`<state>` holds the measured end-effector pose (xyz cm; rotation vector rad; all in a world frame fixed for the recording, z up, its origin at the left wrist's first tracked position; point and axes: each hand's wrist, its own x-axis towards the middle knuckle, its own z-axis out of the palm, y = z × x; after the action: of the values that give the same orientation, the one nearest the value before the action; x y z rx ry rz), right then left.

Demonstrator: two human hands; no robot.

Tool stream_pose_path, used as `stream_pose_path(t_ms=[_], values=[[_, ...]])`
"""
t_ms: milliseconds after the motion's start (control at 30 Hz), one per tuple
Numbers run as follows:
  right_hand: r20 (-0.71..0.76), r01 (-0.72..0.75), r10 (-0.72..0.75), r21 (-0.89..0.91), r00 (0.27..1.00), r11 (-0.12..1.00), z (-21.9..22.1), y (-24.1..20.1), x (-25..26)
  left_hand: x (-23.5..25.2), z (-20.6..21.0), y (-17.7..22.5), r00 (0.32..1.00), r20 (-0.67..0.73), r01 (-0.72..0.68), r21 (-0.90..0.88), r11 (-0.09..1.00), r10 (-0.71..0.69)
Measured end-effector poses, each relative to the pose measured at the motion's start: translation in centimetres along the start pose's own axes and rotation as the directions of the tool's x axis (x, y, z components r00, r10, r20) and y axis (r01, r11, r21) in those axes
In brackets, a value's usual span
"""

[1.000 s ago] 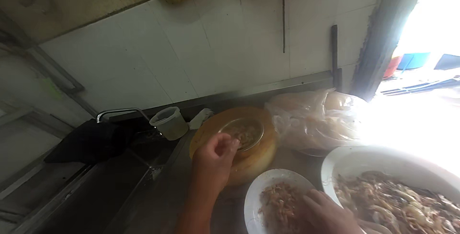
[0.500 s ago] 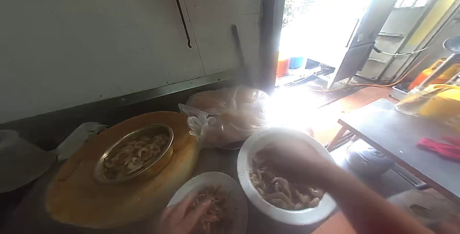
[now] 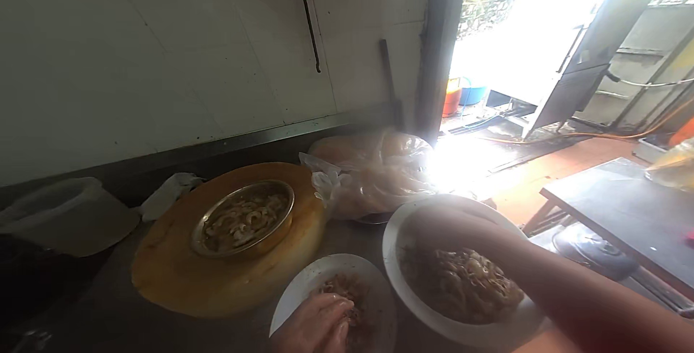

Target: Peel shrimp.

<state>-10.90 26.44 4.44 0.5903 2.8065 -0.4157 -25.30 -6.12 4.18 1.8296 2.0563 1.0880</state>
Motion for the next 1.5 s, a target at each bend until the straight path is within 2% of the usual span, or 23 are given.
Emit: stream_pose_path(t_ms=[67,167,233,333,467,567,667,800,900,1033,1067,1100,1167,1233,1300,1367,1433,1500], values=[[-0.131,0.097,-0.077,0.155,0.988,0.983,-1.8,0.2,-1.5,-0.1,-0.1,-0.2,0.998,-0.055,-0.009,-0.048,0.999,0.006],[-0.301,0.242,-0.125,0.394,0.945,0.887,-2.9,-0.8,-2.6,0.4,0.1,0.2,0.988,-0.151,-0.035,-0.083,0.996,0.022],[-0.279,0.256,-0.113,0.553,0.954,0.793,-3.8,-3.0,-3.5,1.2,0.4,0.9,0.977,-0.21,-0.052,-0.094,0.994,0.031],[-0.155,0.222,-0.159,0.742,0.975,0.633,-3.8,-6.4,-3.7,2.7,1.0,1.5,0.958,-0.285,-0.038,-0.059,0.998,0.019],[-0.06,0.228,-0.286,0.763,0.956,0.604,-2.9,-10.0,-3.7,3.4,1.7,0.8,0.933,-0.347,-0.024,0.198,0.98,0.093],[-0.054,0.185,-0.239,0.8,0.97,0.57,-2.2,-12.1,-3.6,2.5,1.7,0.1,0.896,-0.417,-0.003,0.342,0.94,0.154],[-0.109,0.196,-0.212,0.872,0.971,0.449,-0.5,-12.9,-3.5,1.2,1.5,-0.6,0.885,-0.44,0.029,0.38,0.925,0.153],[-0.152,0.248,-0.245,0.869,0.957,0.428,1.1,-13.6,-3.5,-0.1,1.6,-0.8,0.899,-0.418,0.067,0.419,0.905,0.127],[-0.186,0.279,-0.27,0.889,0.945,0.363,1.7,-14.2,-3.7,-0.8,1.7,-0.9,0.892,-0.444,0.066,0.313,0.947,0.084],[-0.343,0.411,-0.302,0.889,0.89,0.204,2.9,-13.9,-3.7,-1.8,1.2,-1.7,0.88,-0.463,0.094,-0.051,0.994,-0.107],[-0.38,0.448,-0.285,0.864,0.88,0.231,3.2,-13.8,-3.7,-2.1,0.9,-1.8,0.881,-0.44,0.109,-0.168,0.98,-0.173],[-0.414,0.487,-0.274,0.816,0.868,0.311,3.5,-13.7,-3.7,-2.2,0.5,-1.7,0.88,-0.407,0.128,-0.297,0.946,-0.246],[-0.457,0.546,-0.301,0.667,0.837,0.507,4.1,-13.9,-3.6,-2.4,-0.2,-1.7,0.867,-0.314,0.168,-0.545,0.822,-0.386],[-0.478,0.549,-0.299,0.562,0.826,0.618,4.7,-15.0,-3.7,-2.4,-0.3,-1.6,0.833,-0.237,0.209,-0.702,0.681,-0.501],[-0.541,0.552,-0.253,0.509,0.802,0.661,5.2,-16.2,-3.9,-2.2,0.1,-1.3,0.797,-0.2,0.235,-0.766,0.598,-0.569],[-0.652,0.562,-0.191,0.424,0.734,0.71,6.1,-17.0,-3.6,-2.0,0.6,-0.8,0.777,-0.187,0.234,-0.801,0.551,-0.601],[-0.719,0.568,-0.183,0.339,0.671,0.75,6.7,-17.1,-3.4,-1.9,0.9,-0.6,0.788,-0.187,0.226,-0.799,0.557,-0.587],[-0.725,0.567,-0.197,0.308,0.66,0.764,6.8,-16.9,-3.3,-1.9,0.7,-0.9,0.814,-0.192,0.217,-0.774,0.594,-0.548]])
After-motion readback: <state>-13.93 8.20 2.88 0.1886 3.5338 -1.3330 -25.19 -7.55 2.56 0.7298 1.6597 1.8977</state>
